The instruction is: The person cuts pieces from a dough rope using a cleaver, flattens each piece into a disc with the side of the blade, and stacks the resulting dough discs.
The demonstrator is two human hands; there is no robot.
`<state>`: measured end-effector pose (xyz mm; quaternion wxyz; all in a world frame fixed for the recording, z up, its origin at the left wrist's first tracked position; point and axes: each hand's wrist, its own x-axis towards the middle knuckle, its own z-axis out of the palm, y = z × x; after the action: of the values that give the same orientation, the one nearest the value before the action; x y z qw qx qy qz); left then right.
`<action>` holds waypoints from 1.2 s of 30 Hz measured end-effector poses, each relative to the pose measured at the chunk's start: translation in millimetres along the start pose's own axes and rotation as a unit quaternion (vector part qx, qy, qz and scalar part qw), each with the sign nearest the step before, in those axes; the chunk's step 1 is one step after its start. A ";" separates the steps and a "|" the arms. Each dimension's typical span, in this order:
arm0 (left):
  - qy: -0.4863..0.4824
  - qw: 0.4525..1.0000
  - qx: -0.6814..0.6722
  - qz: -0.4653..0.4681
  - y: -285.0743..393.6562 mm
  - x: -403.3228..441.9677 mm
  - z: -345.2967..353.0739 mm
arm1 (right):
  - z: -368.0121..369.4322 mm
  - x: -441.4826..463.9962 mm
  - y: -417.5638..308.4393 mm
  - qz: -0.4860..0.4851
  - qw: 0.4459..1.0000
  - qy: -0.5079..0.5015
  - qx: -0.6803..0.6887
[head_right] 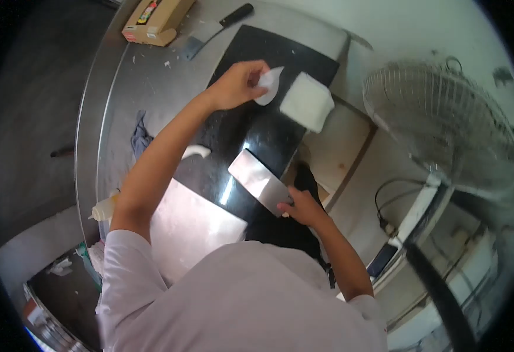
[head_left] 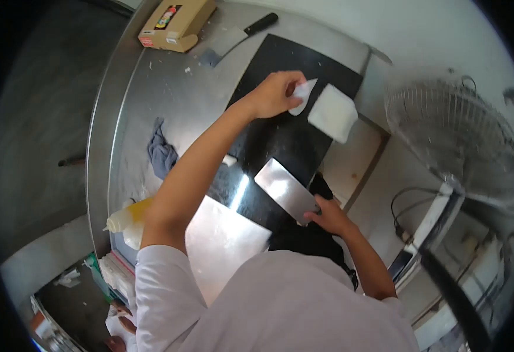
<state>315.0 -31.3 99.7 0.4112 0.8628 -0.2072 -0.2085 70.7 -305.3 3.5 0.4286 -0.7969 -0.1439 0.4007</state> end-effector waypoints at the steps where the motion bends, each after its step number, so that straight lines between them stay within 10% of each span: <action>1: 0.064 0.996 -0.064 0.006 -9.5 19.5 -8.8 | -19.5 7.6 -10.0 0.017 1.000 -0.023 0.010; 4: 0.151 0.975 -0.161 -0.027 -43.3 65.7 -34.8 | -51.5 35.4 -6.1 0.020 0.998 -0.054 0.013; 7: 0.247 0.922 -0.058 -0.291 -99.7 78.2 -37.0 | -84.1 49.4 -5.6 0.015 0.998 -0.062 -0.023; 13: 0.485 0.828 0.060 -0.277 -102.7 -26.5 -8.1 | -122.6 65.3 -1.0 -0.034 0.997 -0.057 -0.039; 16: 0.595 0.639 0.290 -0.393 -53.5 -102.9 71.6 | -129.5 74.4 7.0 -0.088 0.995 -0.022 -0.050; 18: 0.623 0.553 0.189 -0.521 -37.4 -132.1 117.3 | -139.0 85.3 -7.1 -0.101 0.991 -0.025 -0.084; 36: 0.696 0.660 0.041 -0.280 -45.6 -255.3 228.3 | -69.2 159.3 -193.9 -0.296 0.814 -0.177 -0.468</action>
<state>-8.8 -12.2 -19.5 0.3217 0.7893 0.3828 0.3563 247.1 -138.7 97.8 0.0693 -0.7351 -0.6166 0.2731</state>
